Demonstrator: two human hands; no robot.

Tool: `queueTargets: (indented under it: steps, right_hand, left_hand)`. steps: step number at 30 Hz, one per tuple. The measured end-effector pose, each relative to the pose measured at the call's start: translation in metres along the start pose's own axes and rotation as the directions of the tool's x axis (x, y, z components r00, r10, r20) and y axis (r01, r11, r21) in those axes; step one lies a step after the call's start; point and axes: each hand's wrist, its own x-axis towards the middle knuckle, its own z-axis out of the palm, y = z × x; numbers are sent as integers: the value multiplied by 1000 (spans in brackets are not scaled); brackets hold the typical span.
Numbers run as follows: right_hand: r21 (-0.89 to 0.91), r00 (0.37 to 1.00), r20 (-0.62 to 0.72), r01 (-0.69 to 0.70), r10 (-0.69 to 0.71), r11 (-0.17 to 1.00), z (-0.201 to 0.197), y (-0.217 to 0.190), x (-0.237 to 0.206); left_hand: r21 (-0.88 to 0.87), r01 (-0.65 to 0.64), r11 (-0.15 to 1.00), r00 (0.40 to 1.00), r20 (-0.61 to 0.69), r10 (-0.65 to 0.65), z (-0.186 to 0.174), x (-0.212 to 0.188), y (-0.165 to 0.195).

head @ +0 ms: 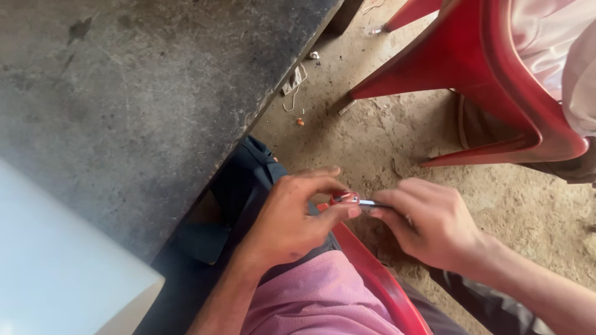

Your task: The person sits on a red plastic chair and repeatedly sharpens a pencil with a small handheld sharpener over the dirt ground, letting shavings fall, occasionally clearing the blade. Earlier the person handles a ruler and marked paper sheets on a concrete table.

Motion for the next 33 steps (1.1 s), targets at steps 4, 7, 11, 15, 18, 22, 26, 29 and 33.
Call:
queueTargets:
  steps: [4,7,11,15,18,22,26,29,33]
  right_hand:
    - [-139,993,-23,110,-114,984,1,4,-6]
    - [436,913,294,-392,283,810,4,11,-5]
    - [389,956,190,-280,221,877,3,13,0]
    - [61,997,23,-79,77,995,1,4,0]
    - [-151,998,-24,55,-59,987,1,2,-5]
    - [19,986,64,-155,154,988,5,7,-10]
    - [369,877,301,-470,375,802,7,14,-8]
    - [363,890,285,-443,355,820,6,12,-8]
    - [-145,999,-11,31,-33,989,2,4,-14]
  left_hand:
    - [-63,122,990,992,24,-121,4,-1,1]
    - [53,-98,994,995,11,98,4,-3,4]
    - [161,-156,974,987,62,148,-2,0,6]
    - [52,30,998,999,35,-31,-6,4,3]
    - [-30,112,993,993,37,-111,-2,3,-3]
    - [44,-126,991,992,-6,127,8,-3,-6]
    - [156,-144,977,989,58,136,9,-4,-2]
    - [118,56,991,997,37,-61,3,-1,4]
    - [-24,345,938,931,134,-339,1,4,5]
